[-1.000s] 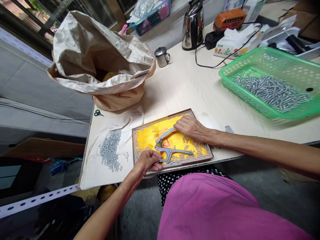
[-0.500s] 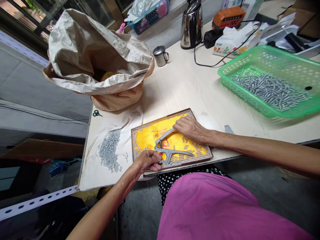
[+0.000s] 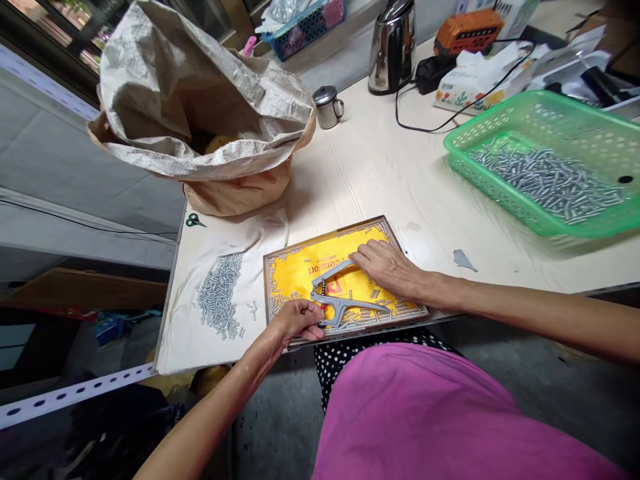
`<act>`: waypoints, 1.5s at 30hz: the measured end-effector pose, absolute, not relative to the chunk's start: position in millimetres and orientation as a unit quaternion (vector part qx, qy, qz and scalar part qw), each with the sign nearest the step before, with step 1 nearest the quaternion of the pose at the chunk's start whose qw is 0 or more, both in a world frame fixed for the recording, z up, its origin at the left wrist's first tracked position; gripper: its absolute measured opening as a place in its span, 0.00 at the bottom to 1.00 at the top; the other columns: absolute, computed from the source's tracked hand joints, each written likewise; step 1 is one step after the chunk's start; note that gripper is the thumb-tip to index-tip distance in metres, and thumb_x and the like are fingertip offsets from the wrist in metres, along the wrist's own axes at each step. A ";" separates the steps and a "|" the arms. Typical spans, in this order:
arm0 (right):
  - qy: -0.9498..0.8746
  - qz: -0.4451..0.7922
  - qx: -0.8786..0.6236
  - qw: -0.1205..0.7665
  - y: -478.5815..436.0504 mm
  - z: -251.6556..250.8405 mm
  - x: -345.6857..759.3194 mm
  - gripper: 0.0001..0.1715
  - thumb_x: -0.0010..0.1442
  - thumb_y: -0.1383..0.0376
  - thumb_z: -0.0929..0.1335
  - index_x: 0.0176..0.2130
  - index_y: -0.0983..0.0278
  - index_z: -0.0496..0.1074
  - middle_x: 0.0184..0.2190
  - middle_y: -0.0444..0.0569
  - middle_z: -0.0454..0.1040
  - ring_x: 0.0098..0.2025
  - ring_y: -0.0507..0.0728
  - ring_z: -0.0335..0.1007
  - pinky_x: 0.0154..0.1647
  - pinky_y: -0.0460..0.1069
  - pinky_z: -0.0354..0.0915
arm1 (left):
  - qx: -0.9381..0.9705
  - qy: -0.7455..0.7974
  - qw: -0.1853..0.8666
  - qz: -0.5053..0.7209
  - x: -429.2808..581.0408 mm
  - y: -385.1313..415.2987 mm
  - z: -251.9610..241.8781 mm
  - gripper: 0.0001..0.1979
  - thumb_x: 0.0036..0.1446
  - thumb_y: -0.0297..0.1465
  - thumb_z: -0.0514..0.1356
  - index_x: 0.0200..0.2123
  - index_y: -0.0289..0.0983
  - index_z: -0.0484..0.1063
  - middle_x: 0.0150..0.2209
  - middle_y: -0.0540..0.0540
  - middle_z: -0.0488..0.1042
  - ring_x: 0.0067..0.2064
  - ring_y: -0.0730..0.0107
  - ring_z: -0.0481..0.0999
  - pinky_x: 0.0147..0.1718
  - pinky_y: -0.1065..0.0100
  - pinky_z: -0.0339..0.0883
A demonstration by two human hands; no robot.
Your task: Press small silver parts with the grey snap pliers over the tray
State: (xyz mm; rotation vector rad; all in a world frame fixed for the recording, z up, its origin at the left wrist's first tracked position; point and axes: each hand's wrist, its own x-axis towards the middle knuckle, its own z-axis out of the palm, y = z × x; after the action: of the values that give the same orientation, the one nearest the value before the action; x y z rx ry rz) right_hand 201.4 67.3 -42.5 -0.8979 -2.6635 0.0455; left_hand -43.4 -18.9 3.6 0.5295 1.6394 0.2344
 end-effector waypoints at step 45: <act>-0.961 -0.033 -0.254 0.099 67.7 -22.5 178.9 0.12 0.64 0.75 0.59 0.40 0.66 0.69 0.32 0.51 0.73 0.34 0.57 0.65 0.38 0.52 0.59 | 0.744 0.660 0.102 -0.031 7.5 18.9 13.8 0.11 0.61 0.35 0.61 0.43 0.33 0.74 0.41 0.37 0.78 0.44 0.55 0.75 0.43 0.61 0.67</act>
State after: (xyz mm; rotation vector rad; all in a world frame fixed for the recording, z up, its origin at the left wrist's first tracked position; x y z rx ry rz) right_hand 178.9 67.7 -22.5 -0.7522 -2.8440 -0.0986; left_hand 7.5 18.9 13.8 2.1951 1.9487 -0.0928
